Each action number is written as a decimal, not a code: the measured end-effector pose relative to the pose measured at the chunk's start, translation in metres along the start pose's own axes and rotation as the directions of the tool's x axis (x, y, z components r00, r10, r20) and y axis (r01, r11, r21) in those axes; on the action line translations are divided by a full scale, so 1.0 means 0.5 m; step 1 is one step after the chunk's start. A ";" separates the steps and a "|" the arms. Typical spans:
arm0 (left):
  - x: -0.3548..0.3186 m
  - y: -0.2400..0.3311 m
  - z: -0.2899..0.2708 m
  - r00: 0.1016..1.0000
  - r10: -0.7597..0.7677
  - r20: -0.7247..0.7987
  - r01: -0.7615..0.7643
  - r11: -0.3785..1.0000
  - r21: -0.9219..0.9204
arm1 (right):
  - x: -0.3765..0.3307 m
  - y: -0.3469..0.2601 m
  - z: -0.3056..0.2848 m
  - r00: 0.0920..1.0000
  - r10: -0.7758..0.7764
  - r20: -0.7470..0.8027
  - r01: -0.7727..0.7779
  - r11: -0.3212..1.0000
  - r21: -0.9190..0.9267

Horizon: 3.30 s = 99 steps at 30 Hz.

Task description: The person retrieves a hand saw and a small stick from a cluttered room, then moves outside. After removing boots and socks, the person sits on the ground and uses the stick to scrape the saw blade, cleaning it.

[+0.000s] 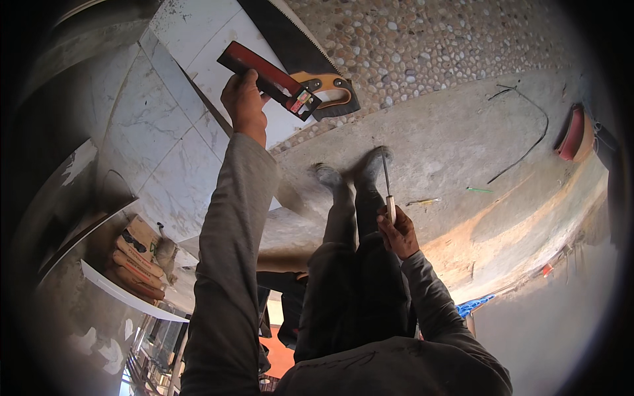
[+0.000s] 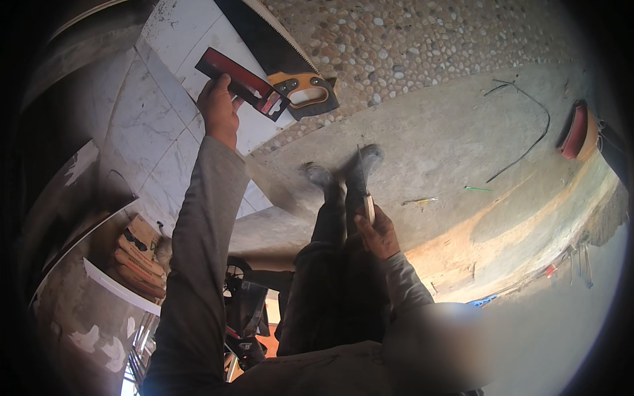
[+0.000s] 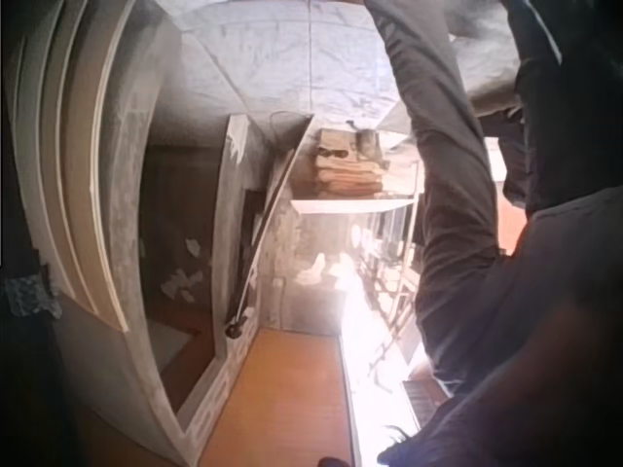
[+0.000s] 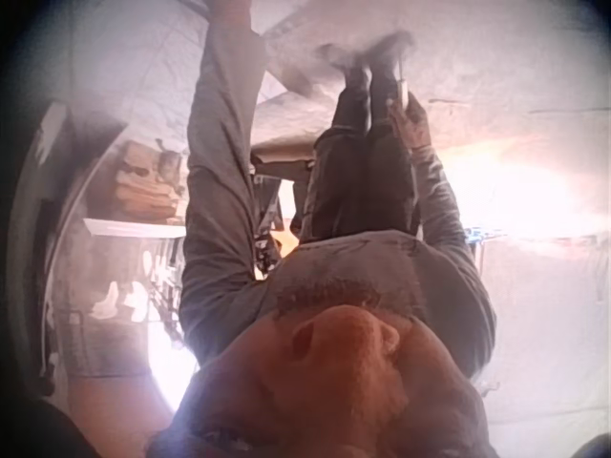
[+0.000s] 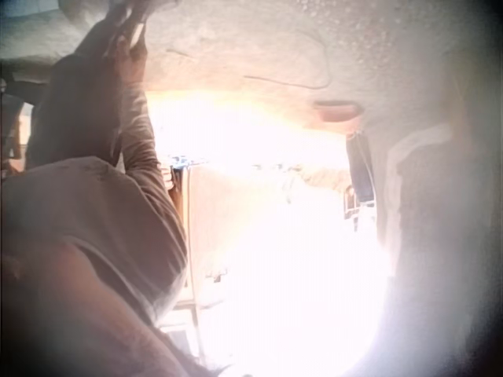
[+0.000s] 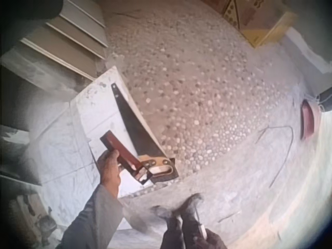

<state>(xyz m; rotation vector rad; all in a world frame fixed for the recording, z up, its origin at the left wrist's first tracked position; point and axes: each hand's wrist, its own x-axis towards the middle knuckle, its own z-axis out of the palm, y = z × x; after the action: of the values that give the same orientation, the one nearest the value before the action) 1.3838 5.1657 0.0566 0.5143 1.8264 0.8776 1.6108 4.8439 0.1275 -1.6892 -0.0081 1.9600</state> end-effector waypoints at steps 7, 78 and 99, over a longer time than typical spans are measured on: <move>0.100 0.068 -0.082 0.990 0.095 -0.100 -0.085 0.991 0.101 | -0.001 0.068 -0.050 0.995 -0.064 -0.072 0.056 0.992 -0.116; -0.034 -0.185 -0.062 0.873 -0.067 0.484 -0.481 0.052 0.875 | -0.164 0.264 -0.096 0.877 0.010 -0.480 0.167 0.931 0.324; -0.691 -0.133 -0.046 0.208 -0.534 0.819 -0.077 0.826 0.558 | -0.373 0.083 0.002 0.860 -0.301 -0.411 0.370 0.924 0.097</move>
<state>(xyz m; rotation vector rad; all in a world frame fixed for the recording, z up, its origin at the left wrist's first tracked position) 1.5062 4.8780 0.2198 0.8186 0.7925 -0.2754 1.6051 4.7338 0.2834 -1.7931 0.0116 1.3085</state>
